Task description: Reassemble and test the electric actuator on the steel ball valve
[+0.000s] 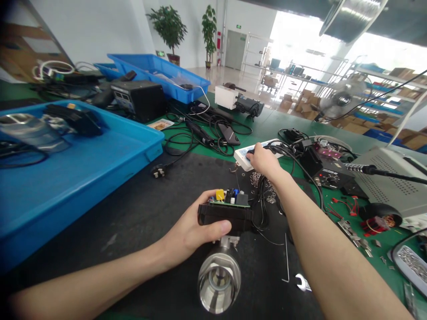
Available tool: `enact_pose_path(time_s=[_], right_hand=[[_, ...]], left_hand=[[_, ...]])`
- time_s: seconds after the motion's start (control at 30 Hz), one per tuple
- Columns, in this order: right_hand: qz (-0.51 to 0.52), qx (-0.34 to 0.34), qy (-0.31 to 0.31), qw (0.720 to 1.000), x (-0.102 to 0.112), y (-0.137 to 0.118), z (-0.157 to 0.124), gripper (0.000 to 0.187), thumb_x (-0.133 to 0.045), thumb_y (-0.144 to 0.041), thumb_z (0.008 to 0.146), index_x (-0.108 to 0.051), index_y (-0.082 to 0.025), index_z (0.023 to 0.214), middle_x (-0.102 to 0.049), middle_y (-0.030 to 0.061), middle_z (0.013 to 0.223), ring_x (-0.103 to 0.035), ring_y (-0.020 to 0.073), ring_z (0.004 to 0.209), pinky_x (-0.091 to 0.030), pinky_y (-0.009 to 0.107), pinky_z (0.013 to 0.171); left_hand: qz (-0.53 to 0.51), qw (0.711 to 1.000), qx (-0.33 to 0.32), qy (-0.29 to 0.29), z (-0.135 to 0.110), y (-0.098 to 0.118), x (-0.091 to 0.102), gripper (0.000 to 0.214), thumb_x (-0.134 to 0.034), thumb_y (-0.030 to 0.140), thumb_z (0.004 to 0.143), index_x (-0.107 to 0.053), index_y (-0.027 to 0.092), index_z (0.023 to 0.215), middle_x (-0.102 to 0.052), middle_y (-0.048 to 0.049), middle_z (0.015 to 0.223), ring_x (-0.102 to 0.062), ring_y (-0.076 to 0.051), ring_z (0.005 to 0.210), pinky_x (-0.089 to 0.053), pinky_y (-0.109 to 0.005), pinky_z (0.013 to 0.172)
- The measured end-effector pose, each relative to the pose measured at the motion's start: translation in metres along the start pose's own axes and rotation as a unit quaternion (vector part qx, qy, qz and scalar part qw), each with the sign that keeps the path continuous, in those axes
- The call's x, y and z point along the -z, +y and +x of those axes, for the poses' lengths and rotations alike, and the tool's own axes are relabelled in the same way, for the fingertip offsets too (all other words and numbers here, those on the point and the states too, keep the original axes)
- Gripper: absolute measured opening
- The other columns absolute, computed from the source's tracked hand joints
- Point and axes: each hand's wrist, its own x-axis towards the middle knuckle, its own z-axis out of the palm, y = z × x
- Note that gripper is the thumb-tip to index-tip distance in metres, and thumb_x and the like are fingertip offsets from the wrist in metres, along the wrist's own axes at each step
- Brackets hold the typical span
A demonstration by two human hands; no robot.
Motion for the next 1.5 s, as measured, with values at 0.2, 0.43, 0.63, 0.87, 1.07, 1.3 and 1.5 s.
enact_pose_path(time_s=[0.2,0.43,0.63,0.87,1.07,1.3,1.5], right_hand=[[0.011,0.0,0.003,1.0,-0.003,0.0021,0.0001,0.048,-0.051,-0.05,0.099,-0.054,-0.014,0.13,-0.071,0.0138,0.114,-0.069,0.026,0.103,-0.053,0.048,0.092],[0.014,-0.003,0.005,1.0,-0.0047,0.0031,0.0009,0.049,-0.051,-0.05,0.098,-0.054,-0.013,0.131,-0.07,0.0142,0.114,-0.069,0.0262,0.103,-0.053,0.048,0.092],[0.018,0.001,0.002,1.0,-0.0042,0.0033,-0.0004,0.05,-0.05,-0.051,0.098,-0.053,-0.013,0.131,-0.07,0.0148,0.114,-0.069,0.0267,0.103,-0.054,0.048,0.091],[0.023,0.002,0.001,1.0,-0.0028,0.0032,-0.0009,0.05,-0.05,-0.051,0.098,-0.054,-0.012,0.13,-0.07,0.0168,0.115,-0.069,0.028,0.104,-0.053,0.048,0.091],[0.026,0.001,0.0,1.0,-0.0035,0.0038,-0.0003,0.05,-0.051,-0.051,0.097,-0.054,-0.013,0.129,-0.07,0.017,0.116,-0.068,0.0285,0.106,-0.052,0.048,0.092],[0.027,0.004,0.005,1.0,-0.0046,0.0047,-0.0001,0.048,-0.051,-0.05,0.098,-0.054,-0.013,0.129,-0.07,0.0155,0.115,-0.068,0.0274,0.104,-0.053,0.048,0.091],[0.026,0.008,0.008,1.0,-0.0051,0.0056,-0.0003,0.048,-0.051,-0.05,0.098,-0.054,-0.014,0.129,-0.07,0.0135,0.112,-0.069,0.0264,0.103,-0.054,0.047,0.091]], left_hand=[[0.002,1.0,-0.005,0.001,-0.0005,0.0008,-0.0008,0.074,-0.084,0.043,0.078,-0.048,0.021,0.138,-0.069,-0.0095,0.129,-0.063,-0.032,0.121,-0.046,-0.047,0.107],[0.007,1.0,-0.003,0.003,-0.0007,0.0025,-0.0009,0.074,-0.085,0.043,0.077,-0.048,0.02,0.138,-0.069,-0.0105,0.13,-0.063,-0.033,0.123,-0.045,-0.048,0.109],[0.007,1.0,-0.008,0.001,-0.0001,0.0007,-0.0012,0.073,-0.084,0.044,0.078,-0.049,0.021,0.137,-0.069,-0.01,0.13,-0.063,-0.032,0.122,-0.047,-0.047,0.107],[0.014,1.0,-0.009,-0.001,0.0,-0.0005,-0.0009,0.072,-0.084,0.045,0.078,-0.049,0.023,0.137,-0.068,-0.0093,0.131,-0.062,-0.032,0.124,-0.045,-0.048,0.109],[0.014,1.0,-0.009,0.0,-0.0006,-0.0008,-0.001,0.07,-0.084,0.044,0.079,-0.049,0.023,0.137,-0.069,-0.0078,0.129,-0.063,-0.031,0.122,-0.046,-0.046,0.108],[0.009,1.0,-0.007,0.0,0.0002,-0.0007,-0.0005,0.071,-0.084,0.043,0.078,-0.049,0.023,0.137,-0.069,-0.0082,0.129,-0.063,-0.031,0.122,-0.047,-0.046,0.107],[0.009,1.0,-0.008,-0.004,0.0005,-0.0008,-0.0002,0.07,-0.084,0.044,0.079,-0.049,0.023,0.137,-0.069,-0.008,0.129,-0.064,-0.031,0.122,-0.046,-0.047,0.108]])
